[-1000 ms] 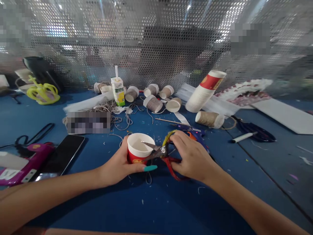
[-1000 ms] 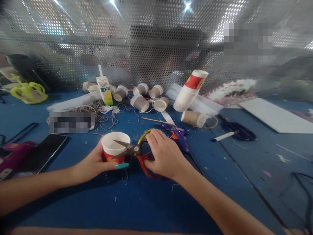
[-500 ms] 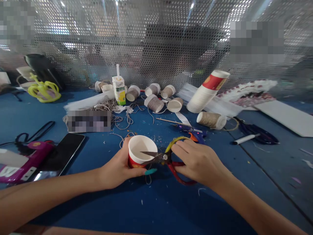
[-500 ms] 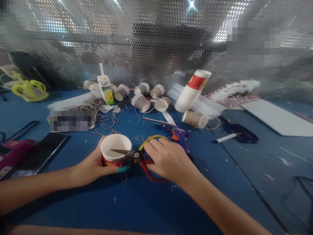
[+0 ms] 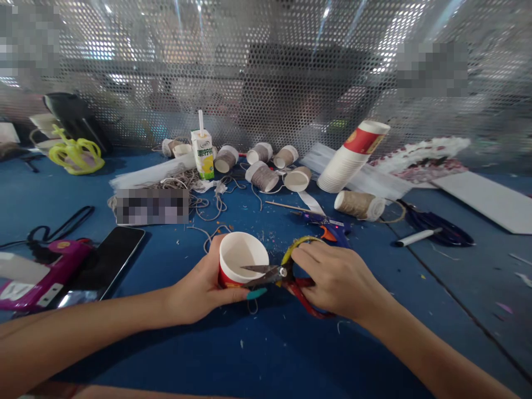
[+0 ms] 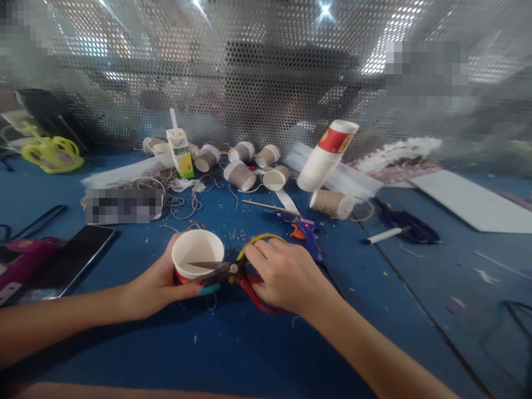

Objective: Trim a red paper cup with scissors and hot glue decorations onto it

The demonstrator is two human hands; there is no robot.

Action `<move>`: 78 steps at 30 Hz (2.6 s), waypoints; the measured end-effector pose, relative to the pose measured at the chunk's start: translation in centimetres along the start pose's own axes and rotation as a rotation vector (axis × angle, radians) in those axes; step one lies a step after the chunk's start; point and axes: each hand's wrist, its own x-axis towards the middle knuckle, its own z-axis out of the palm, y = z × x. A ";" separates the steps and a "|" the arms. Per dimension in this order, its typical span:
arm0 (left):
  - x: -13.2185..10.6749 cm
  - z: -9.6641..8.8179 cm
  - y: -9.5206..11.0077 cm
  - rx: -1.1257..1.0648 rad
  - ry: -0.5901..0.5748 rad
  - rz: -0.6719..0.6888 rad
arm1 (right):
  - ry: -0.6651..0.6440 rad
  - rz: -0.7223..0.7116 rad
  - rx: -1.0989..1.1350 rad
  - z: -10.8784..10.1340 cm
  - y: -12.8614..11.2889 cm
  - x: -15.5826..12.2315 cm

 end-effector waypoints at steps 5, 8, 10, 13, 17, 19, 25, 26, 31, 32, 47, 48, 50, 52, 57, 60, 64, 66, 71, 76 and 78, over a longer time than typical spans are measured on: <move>0.0 -0.1 0.0 0.053 0.002 0.039 | 0.002 0.031 0.001 0.2 -0.9 0.2; 0.1 0.0 0.2 0.040 -0.006 0.043 | 0.017 0.035 -0.001 0.3 -1.2 0.3; 0.1 0.1 0.3 0.037 -0.006 0.035 | 0.013 0.028 0.004 0.2 -1.2 0.2; 0.1 0.1 0.4 0.021 -0.007 0.028 | 0.001 0.021 0.013 0.0 -0.9 0.1; 0.0 0.1 0.1 -0.016 0.008 0.024 | 0.042 0.022 0.003 -0.1 -0.8 -0.1; 0.0 0.1 0.1 -0.033 0.017 0.003 | 0.059 0.023 0.000 0.0 -0.7 -0.2; -0.1 0.0 1.0 -0.120 0.034 -0.008 | 0.052 0.066 0.030 0.1 -0.6 -0.1; -0.2 0.0 1.1 -0.134 0.031 -0.016 | 0.036 0.082 0.045 0.0 -0.8 -0.1; -0.4 0.2 1.3 -0.213 0.026 -0.102 | -0.077 0.169 0.169 -0.1 -1.8 0.3; -0.4 0.2 1.4 -0.225 0.025 -0.117 | -0.096 0.181 0.196 0.0 -2.0 0.3; -0.4 0.1 1.1 -0.327 0.032 -0.236 | -0.216 0.316 0.468 1.4 -2.3 -0.4; -0.4 0.1 1.1 -0.333 0.036 -0.238 | -0.214 0.316 0.478 1.4 -2.2 -0.4; -0.3 0.1 1.0 -0.348 0.039 -0.251 | -0.210 0.320 0.500 1.6 -2.2 -0.4; -0.3 0.1 1.0 -0.361 0.037 -0.265 | -0.213 0.326 0.510 1.5 -2.2 -0.4; -0.2 0.1 1.5 -0.284 0.013 -0.282 | -0.291 0.341 0.510 0.7 -2.6 0.1; -0.2 0.0 2.1 -0.179 0.007 -0.320 | -0.314 0.363 0.510 0.4 -3.1 0.3; -0.3 0.1 2.8 -0.132 0.002 -0.331 | -0.297 0.366 0.518 0.8 -3.3 0.1; -0.4 0.1 3.0 -0.138 -0.015 -0.322 | -0.281 0.350 0.525 1.2 -3.2 -0.2; -0.5 0.2 3.0 -0.148 -0.008 -0.264 | -0.264 0.350 0.559 1.7 -2.7 -0.6; -0.5 0.3 3.0 -0.016 0.065 -0.226 | -0.271 0.365 0.556 1.5 -2.8 -0.3; -0.5 0.3 3.0 0.075 0.102 -0.201 | -0.276 0.364 0.539 1.4 -3.0 -0.2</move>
